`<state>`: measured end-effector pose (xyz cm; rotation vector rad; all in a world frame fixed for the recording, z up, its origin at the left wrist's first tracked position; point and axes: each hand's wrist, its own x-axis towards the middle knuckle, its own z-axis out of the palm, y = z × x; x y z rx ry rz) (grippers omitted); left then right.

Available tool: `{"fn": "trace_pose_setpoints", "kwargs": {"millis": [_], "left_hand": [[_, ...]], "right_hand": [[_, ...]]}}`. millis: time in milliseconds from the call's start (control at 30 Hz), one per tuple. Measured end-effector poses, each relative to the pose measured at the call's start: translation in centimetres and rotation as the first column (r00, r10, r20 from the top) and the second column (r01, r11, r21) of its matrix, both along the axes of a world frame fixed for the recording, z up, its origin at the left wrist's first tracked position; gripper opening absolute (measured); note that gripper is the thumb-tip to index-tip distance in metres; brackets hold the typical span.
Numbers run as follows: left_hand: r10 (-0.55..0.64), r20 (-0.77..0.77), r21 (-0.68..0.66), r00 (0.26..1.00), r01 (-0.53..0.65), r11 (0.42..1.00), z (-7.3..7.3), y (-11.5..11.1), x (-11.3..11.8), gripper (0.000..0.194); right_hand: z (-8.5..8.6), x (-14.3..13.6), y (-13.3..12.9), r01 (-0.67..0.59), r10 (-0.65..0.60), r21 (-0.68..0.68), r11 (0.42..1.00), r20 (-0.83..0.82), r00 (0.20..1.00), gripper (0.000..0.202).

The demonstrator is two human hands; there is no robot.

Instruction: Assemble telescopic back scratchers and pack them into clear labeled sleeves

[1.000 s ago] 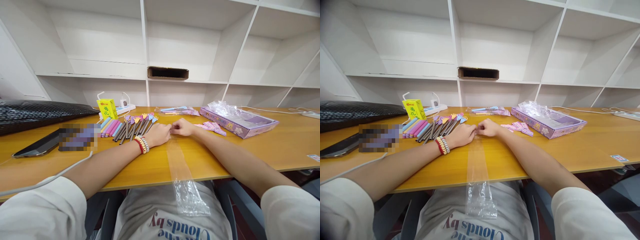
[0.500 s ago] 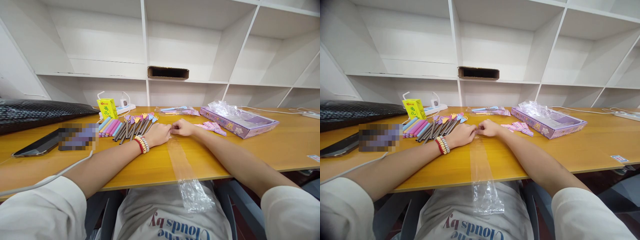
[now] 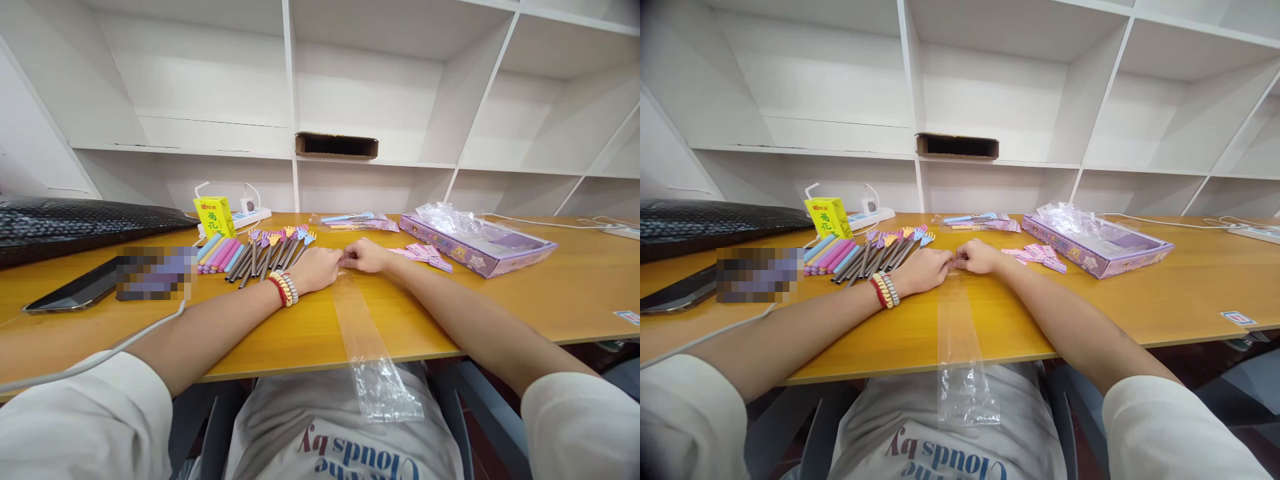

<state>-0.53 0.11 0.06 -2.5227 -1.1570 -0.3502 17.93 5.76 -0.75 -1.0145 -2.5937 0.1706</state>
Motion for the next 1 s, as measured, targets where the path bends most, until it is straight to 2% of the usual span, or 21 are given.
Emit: {"fn": "trace_pose_setpoints", "kwargs": {"millis": [267,533,767,1000], "left_hand": [[-0.023,-0.003,0.018,1.0,0.023,1.0,-0.2,0.3,-0.1,0.018],[-0.029,0.027,-0.031,0.999,0.029,0.999,-0.2,0.2,0.0,0.019],[-0.056,0.033,0.001,0.998,0.055,0.998,-0.3,0.3,0.0,0.02],[0.003,0.034,-0.052,0.999,-0.001,0.999,0.0,-0.1,0.1,0.023]], "right_hand": [[0.1,-0.1,-0.3,-0.013,0.013,0.013,1.0,0.004,1.0,0.027],[0.3,-0.3,-0.5,-0.011,0.011,0.022,1.0,0.007,1.0,0.022],[0.5,-0.3,-1.1,-0.024,0.025,0.05,0.998,-0.018,1.0,0.02],[0.5,-0.3,-1.1,-0.029,0.029,0.037,0.999,-0.008,1.0,0.025]]}}
